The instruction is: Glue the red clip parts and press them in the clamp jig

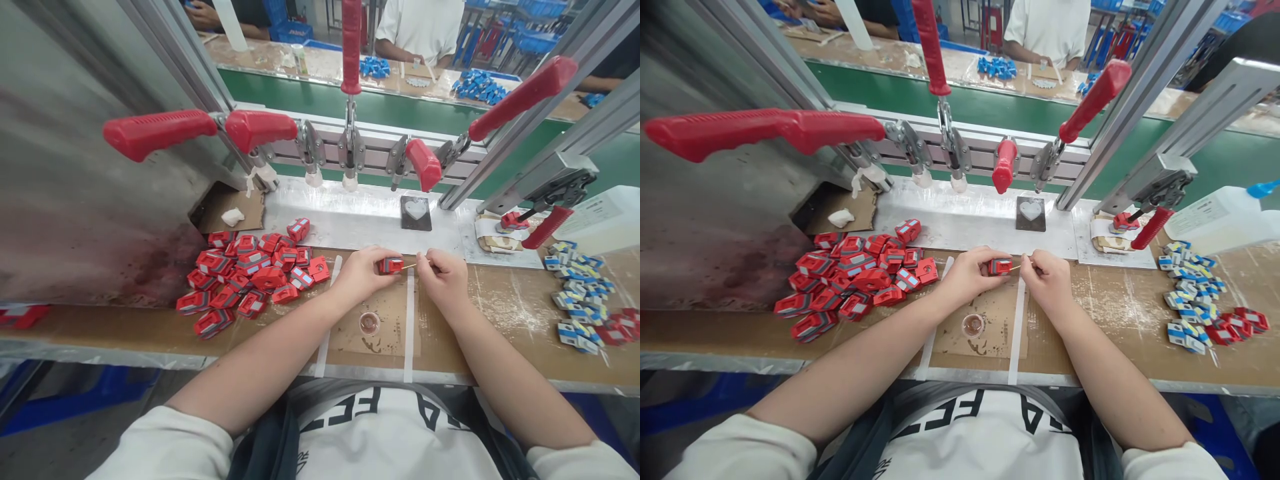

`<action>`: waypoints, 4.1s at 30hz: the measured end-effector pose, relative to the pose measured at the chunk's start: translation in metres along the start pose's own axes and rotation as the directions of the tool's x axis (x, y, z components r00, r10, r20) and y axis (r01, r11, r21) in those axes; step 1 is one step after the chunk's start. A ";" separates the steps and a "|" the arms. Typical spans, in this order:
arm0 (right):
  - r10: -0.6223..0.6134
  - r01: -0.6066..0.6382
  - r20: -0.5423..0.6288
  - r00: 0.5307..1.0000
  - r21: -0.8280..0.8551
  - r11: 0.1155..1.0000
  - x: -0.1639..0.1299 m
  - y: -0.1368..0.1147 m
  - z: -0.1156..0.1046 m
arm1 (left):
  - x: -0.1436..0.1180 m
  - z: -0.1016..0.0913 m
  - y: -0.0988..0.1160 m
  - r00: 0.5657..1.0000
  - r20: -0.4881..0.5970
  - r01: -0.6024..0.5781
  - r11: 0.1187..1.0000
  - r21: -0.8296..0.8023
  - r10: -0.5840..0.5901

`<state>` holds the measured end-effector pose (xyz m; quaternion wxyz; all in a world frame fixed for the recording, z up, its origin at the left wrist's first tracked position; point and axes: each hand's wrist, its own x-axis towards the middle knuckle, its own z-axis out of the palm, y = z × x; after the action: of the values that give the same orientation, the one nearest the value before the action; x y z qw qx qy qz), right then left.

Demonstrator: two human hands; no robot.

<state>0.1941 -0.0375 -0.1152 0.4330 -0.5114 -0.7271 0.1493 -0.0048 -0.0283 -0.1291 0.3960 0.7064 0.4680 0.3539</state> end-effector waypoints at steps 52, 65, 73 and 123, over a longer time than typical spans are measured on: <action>0.441 -0.477 0.186 0.878 0.415 0.775 -0.057 0.027 -0.096 | 0.003 -0.002 -0.002 0.997 0.047 0.080 0.741 -0.667 -0.066; -0.122 0.085 0.212 0.970 0.178 0.980 0.014 -0.029 -0.027 | 0.000 -0.011 0.002 0.996 0.033 0.079 0.664 -0.744 -0.081; -0.195 0.177 0.186 0.963 0.112 0.978 0.009 -0.026 -0.030 | -0.001 -0.010 0.002 0.977 0.207 0.202 0.537 -0.819 -0.052; -0.190 0.247 0.218 0.957 -0.273 0.930 0.025 -0.001 -0.028 | 0.032 0.006 0.038 0.876 0.337 0.482 0.594 -0.644 -0.345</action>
<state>0.2133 -0.0224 -0.0862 0.2945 -0.4697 -0.8314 0.0365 0.0246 -0.0088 -0.0940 0.7480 0.3975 0.4084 0.3401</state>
